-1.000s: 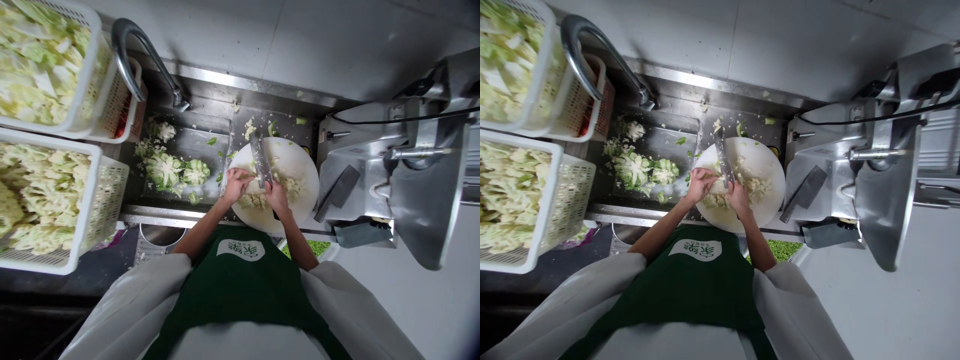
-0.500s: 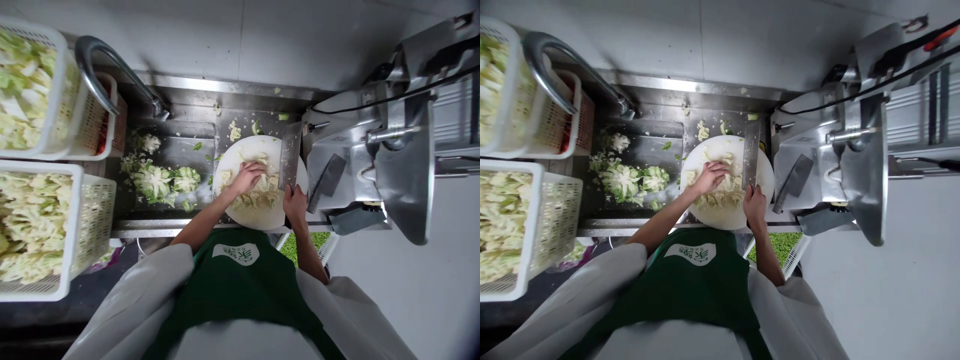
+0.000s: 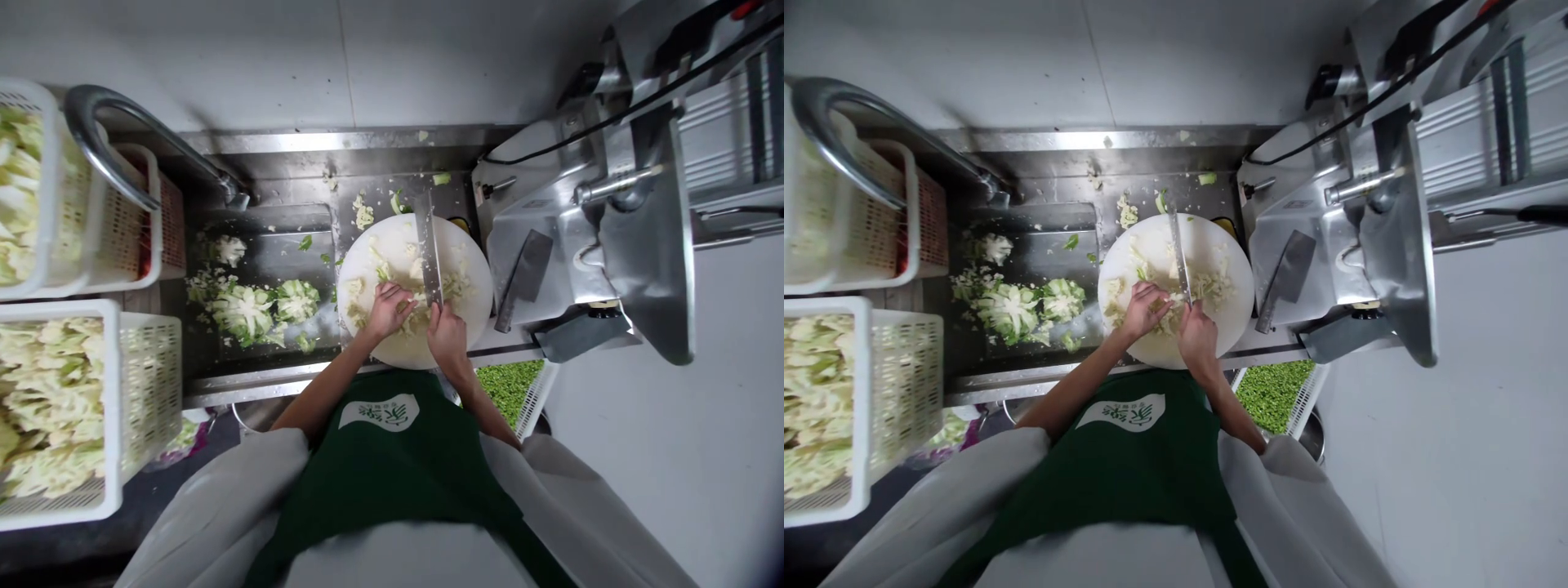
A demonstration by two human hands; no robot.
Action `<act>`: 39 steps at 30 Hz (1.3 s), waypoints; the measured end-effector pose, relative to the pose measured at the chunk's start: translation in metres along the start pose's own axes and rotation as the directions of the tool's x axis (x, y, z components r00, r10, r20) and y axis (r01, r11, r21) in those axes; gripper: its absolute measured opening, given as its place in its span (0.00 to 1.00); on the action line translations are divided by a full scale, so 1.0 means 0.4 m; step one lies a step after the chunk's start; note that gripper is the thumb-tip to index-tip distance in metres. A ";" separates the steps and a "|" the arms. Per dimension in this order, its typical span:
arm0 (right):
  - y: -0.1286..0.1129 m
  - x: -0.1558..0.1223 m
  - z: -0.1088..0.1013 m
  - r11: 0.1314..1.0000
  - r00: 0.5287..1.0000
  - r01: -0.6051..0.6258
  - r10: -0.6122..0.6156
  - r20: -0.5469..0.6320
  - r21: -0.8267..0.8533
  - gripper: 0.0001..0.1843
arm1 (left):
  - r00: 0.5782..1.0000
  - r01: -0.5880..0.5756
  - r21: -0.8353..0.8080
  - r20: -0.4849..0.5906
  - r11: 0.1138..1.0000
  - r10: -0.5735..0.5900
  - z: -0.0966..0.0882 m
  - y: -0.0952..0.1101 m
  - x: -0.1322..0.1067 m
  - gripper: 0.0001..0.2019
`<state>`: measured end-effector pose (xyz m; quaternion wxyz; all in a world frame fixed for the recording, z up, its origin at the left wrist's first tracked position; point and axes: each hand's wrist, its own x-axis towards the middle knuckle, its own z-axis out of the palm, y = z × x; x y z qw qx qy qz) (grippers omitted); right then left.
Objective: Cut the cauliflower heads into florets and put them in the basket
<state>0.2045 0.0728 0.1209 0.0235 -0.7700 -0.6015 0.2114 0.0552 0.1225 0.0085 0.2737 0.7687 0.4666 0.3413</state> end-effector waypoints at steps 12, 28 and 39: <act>-0.006 0.038 0.057 0.986 0.992 0.025 -0.005 0.122 -0.164 0.19 | 1.000 -0.026 -0.169 -0.002 0.985 0.026 0.017 0.008 -0.025 0.10; -0.002 -0.033 0.050 0.998 0.997 0.061 -0.059 0.050 -0.021 0.20 | 0.998 -0.023 -0.123 -0.062 0.992 0.016 0.020 0.029 -0.056 0.13; 0.032 0.056 0.168 0.994 0.997 0.074 -0.074 0.000 0.081 0.18 | 0.993 -0.028 -0.128 -0.116 0.991 0.014 -0.009 -0.008 -0.092 0.12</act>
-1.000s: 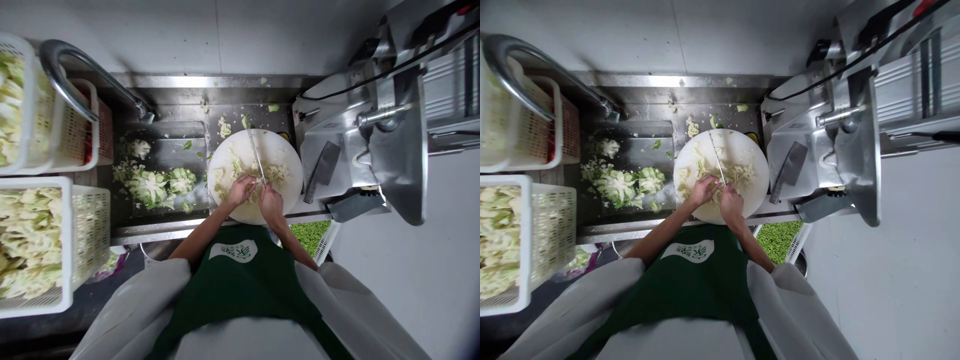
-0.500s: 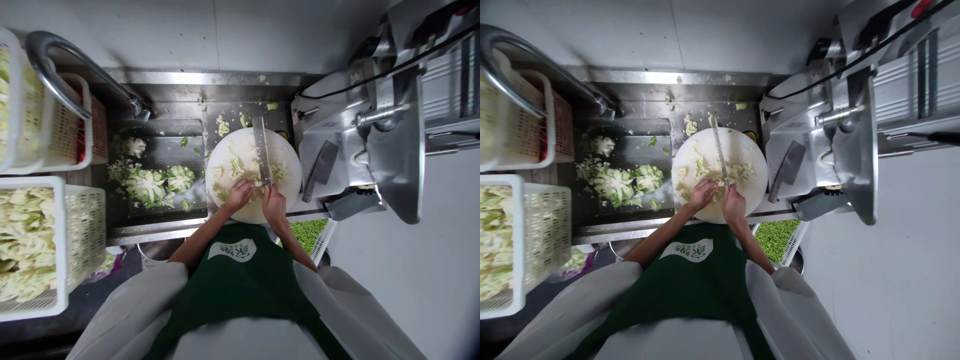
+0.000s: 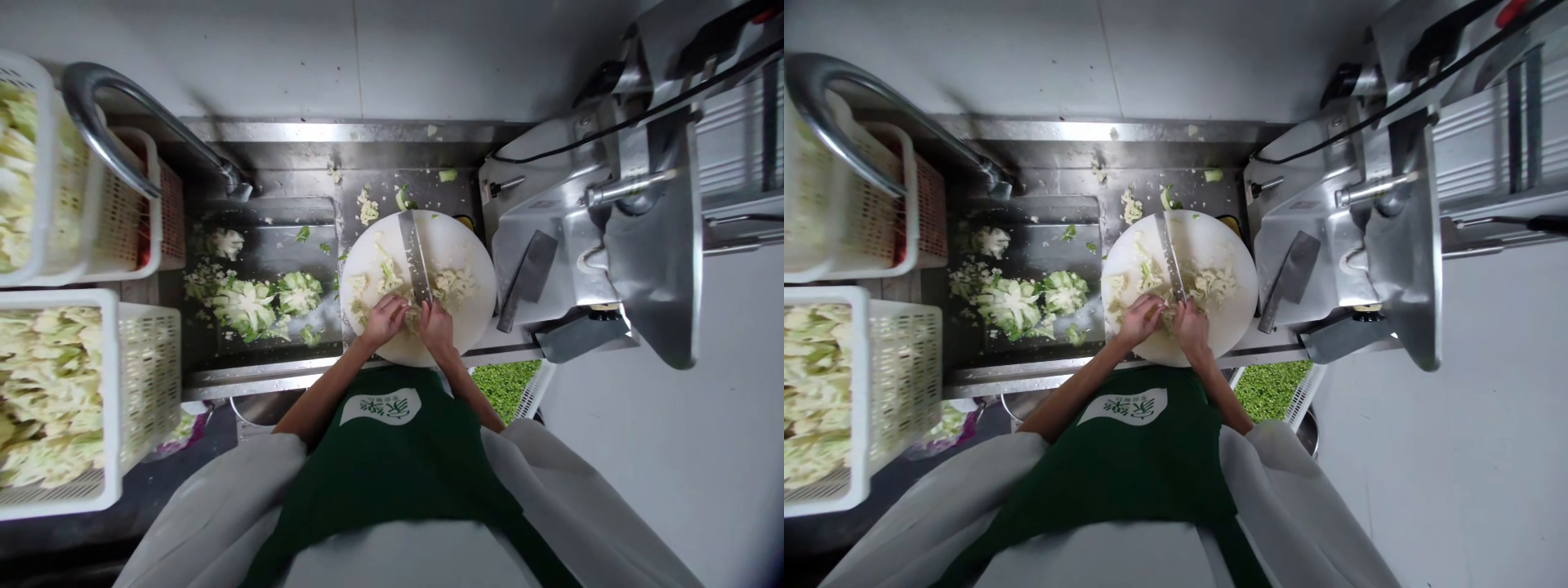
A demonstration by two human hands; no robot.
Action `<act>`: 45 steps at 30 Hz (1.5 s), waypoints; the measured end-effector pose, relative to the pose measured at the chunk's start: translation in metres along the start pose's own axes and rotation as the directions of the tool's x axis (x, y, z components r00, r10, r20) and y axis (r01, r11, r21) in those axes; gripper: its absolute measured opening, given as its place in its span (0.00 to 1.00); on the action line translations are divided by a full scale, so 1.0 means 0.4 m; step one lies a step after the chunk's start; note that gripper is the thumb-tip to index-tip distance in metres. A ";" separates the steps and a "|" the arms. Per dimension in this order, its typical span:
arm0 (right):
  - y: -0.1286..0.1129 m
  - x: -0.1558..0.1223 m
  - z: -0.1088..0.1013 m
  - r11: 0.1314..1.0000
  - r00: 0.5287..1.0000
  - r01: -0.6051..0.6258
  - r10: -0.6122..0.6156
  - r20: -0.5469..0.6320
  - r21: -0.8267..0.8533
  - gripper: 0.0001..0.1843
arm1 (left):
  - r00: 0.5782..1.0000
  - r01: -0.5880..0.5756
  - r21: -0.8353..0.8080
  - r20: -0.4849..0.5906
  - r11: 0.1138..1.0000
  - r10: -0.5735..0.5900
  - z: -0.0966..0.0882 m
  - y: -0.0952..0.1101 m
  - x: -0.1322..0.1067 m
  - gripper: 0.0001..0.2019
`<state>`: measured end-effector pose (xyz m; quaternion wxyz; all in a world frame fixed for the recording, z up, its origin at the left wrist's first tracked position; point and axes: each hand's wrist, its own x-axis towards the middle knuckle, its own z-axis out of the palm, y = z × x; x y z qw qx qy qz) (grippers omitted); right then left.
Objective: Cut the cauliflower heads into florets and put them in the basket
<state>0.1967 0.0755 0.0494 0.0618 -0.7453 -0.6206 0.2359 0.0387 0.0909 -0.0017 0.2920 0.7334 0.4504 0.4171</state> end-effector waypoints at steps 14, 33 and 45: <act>0.068 0.017 -0.045 0.993 0.980 -0.015 0.039 -0.196 0.121 0.20 | 0.966 -0.069 0.126 0.256 0.990 0.034 -0.010 0.047 0.064 0.13; 0.129 0.018 -0.135 0.980 0.957 -0.056 0.107 -0.269 0.189 0.22 | 0.925 -0.034 0.140 0.380 0.990 -0.022 -0.031 -0.072 0.181 0.10; -0.027 0.062 -0.091 0.996 0.996 0.081 -0.079 -0.035 0.048 0.20 | 0.993 0.071 0.119 0.081 0.990 -0.081 -0.005 -0.085 0.138 0.09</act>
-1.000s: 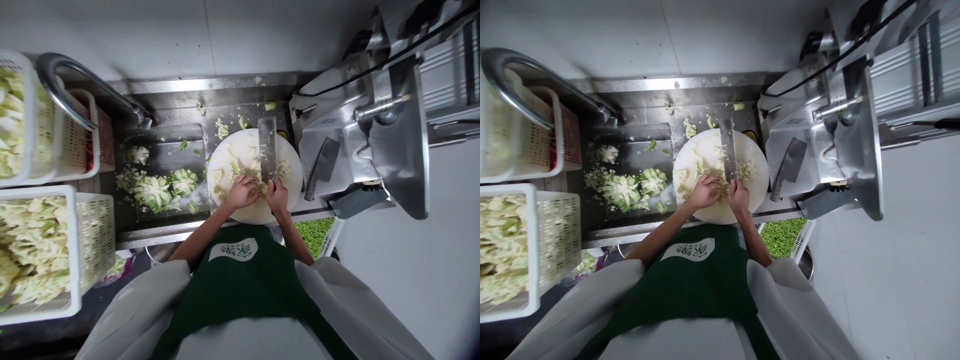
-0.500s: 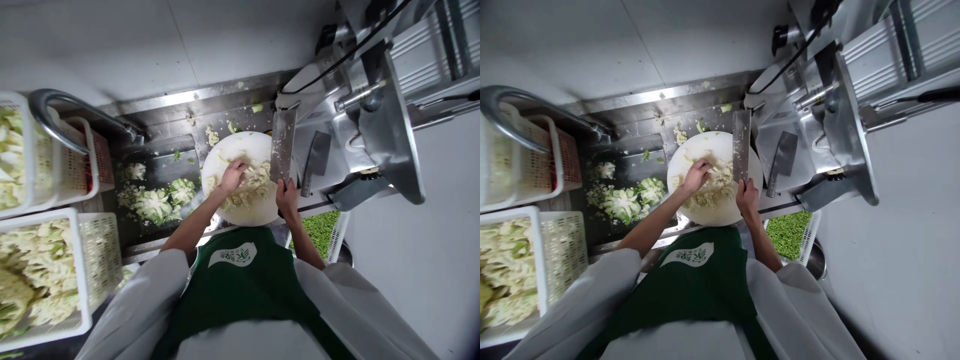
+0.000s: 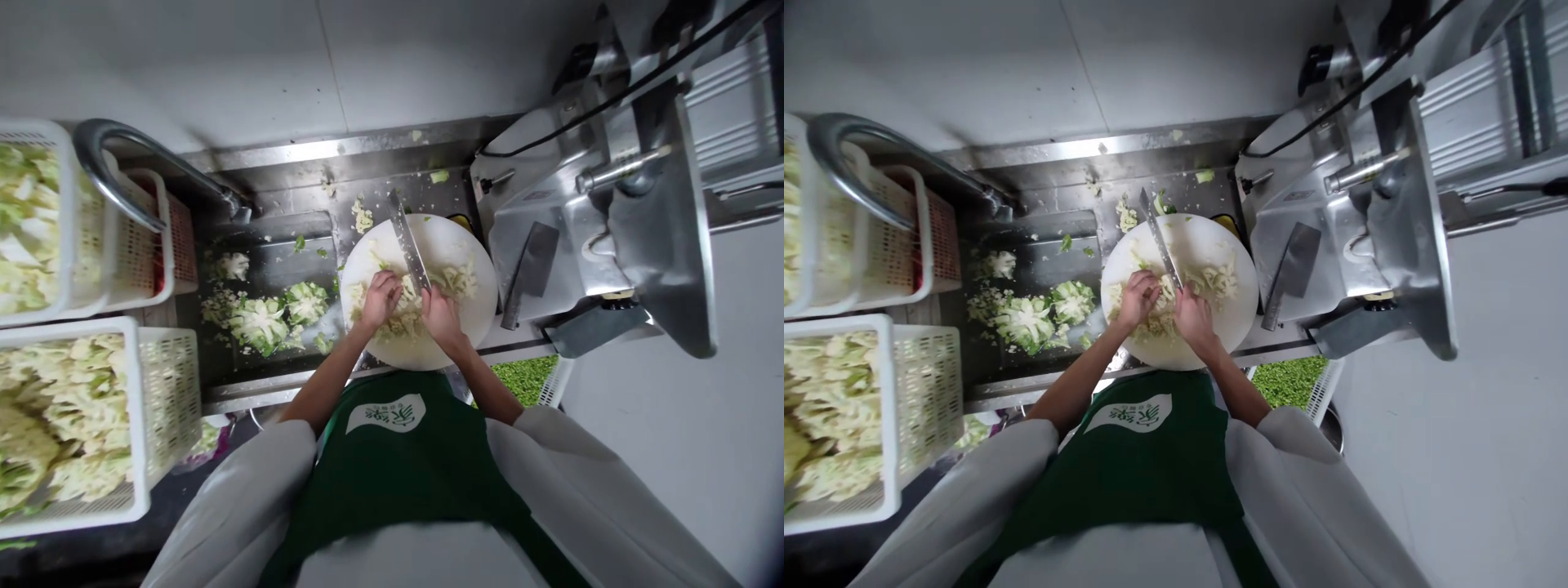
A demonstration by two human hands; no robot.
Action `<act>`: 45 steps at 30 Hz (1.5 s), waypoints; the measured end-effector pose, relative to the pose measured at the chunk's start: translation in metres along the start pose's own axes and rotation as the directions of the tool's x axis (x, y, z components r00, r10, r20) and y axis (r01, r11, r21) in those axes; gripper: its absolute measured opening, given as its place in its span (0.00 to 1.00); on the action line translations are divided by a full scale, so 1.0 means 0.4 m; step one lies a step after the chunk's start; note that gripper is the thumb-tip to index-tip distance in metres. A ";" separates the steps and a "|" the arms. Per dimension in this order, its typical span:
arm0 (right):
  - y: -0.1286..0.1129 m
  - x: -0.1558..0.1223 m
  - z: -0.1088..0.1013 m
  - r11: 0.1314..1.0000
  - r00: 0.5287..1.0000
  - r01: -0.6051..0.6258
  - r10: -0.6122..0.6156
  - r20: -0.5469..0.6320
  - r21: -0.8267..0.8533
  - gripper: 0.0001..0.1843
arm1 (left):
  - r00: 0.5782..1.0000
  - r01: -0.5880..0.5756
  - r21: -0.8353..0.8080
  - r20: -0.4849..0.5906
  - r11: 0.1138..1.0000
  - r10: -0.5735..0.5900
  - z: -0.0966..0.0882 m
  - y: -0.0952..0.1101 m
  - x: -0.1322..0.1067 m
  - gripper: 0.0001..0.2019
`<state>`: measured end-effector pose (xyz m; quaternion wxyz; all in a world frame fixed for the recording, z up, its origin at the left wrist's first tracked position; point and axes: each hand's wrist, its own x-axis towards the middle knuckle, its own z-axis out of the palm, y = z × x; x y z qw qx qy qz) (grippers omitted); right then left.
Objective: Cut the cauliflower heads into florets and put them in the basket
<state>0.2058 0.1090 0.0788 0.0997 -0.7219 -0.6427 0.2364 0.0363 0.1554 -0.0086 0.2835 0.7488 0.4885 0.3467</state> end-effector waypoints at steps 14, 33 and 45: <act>-0.081 -0.002 0.070 0.969 0.977 -0.103 0.141 0.161 -0.225 0.17 | 0.998 0.006 -0.002 0.057 1.000 -0.006 0.003 0.023 -0.002 0.12; 0.103 -0.035 -0.065 0.971 0.962 -0.149 0.186 -0.202 0.189 0.22 | 0.907 0.326 -0.606 -0.015 0.725 -0.420 -0.061 -0.047 0.143 0.14; 0.225 -0.274 -0.052 0.827 0.824 -0.434 0.525 -0.214 0.358 0.24 | 0.981 0.034 0.281 0.174 0.959 -0.085 -0.150 0.039 -0.228 0.54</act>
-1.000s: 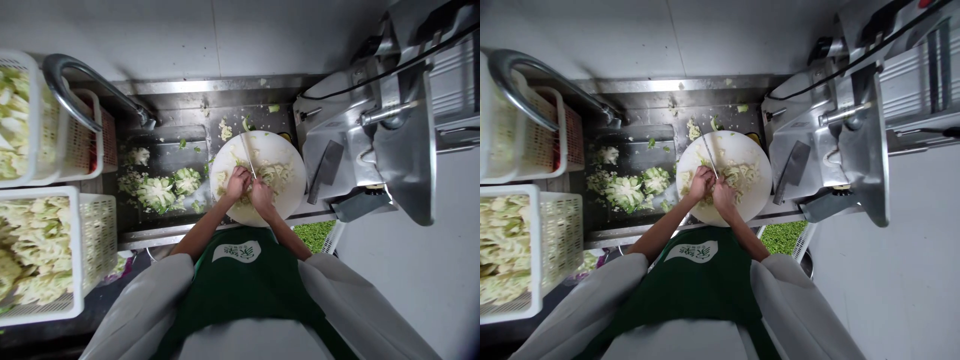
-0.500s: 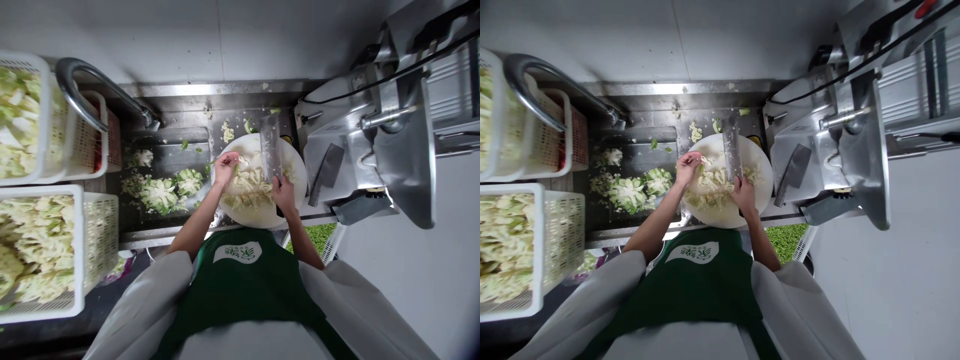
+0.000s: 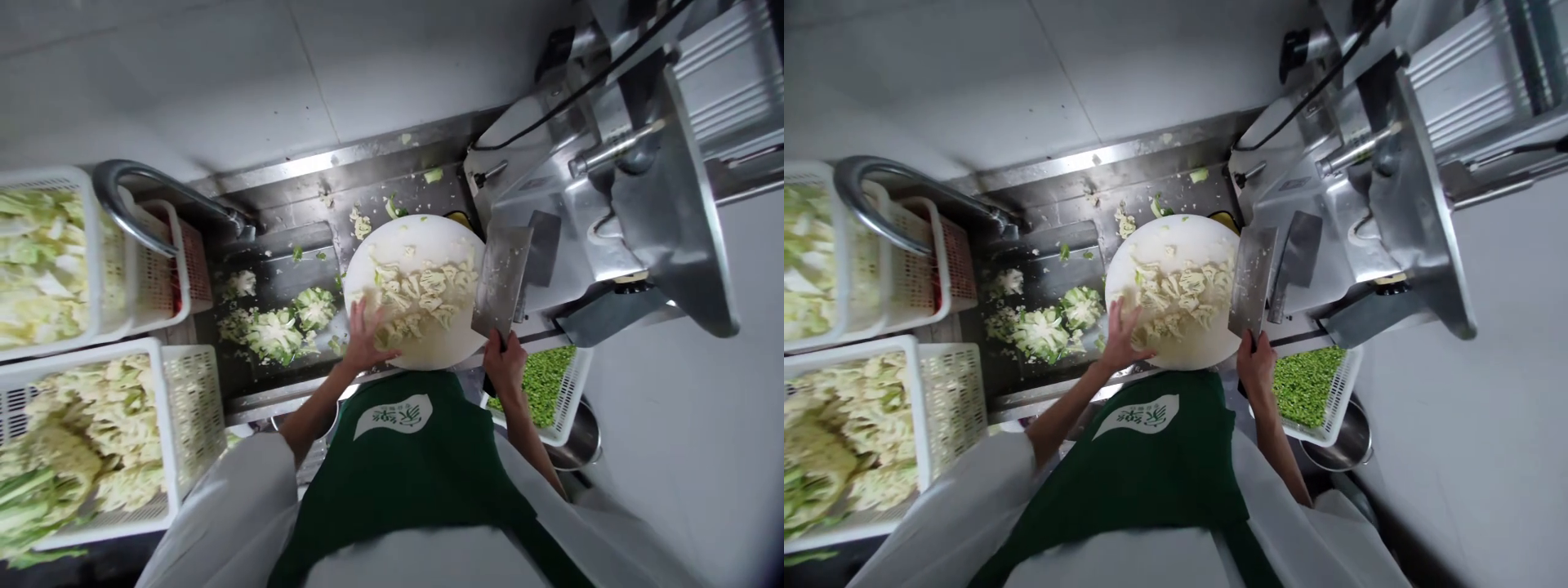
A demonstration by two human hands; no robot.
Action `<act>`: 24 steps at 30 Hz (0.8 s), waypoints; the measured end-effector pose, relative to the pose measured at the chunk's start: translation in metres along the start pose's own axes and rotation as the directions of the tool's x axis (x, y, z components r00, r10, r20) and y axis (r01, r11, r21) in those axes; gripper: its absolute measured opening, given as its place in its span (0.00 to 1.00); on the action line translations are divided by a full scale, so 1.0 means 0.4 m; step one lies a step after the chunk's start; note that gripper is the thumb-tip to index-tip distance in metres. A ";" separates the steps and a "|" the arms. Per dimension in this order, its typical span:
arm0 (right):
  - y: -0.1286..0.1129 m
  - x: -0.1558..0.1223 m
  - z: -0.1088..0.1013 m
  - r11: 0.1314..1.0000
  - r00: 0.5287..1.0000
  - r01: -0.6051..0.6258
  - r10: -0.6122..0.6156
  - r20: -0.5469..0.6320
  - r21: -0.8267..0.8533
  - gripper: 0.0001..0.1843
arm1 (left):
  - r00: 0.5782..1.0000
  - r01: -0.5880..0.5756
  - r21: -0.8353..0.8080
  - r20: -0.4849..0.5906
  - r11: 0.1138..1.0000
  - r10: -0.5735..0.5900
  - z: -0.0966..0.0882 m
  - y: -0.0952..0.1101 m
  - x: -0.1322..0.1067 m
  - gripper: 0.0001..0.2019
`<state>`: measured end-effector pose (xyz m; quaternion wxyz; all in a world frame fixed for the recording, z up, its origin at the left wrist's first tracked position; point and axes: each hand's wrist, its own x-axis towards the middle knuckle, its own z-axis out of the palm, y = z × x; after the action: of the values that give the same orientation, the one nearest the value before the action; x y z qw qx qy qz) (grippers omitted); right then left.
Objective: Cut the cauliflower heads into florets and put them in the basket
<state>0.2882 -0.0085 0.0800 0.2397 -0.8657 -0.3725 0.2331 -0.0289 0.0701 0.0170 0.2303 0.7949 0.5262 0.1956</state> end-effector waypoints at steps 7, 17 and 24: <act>0.034 -0.027 0.000 1.000 1.000 -0.020 0.020 -0.006 -0.014 0.21 | 0.996 0.054 0.153 0.064 0.987 -0.065 0.134 0.172 0.132 0.55; 0.093 -0.057 -0.019 0.999 0.998 -0.031 0.030 0.056 0.021 0.19 | 0.997 -0.043 0.181 0.075 0.983 0.030 0.119 0.173 0.146 0.32; 0.145 -0.076 -0.033 0.995 0.992 -0.096 0.096 0.085 0.002 0.19 | 0.967 0.051 0.364 0.215 0.930 -0.137 0.122 0.249 0.196 0.55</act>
<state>0.3081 -0.0697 0.0628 0.2150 -0.8712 -0.3394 0.2821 0.1016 0.1009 0.0394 0.1533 0.8147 0.5592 -0.0101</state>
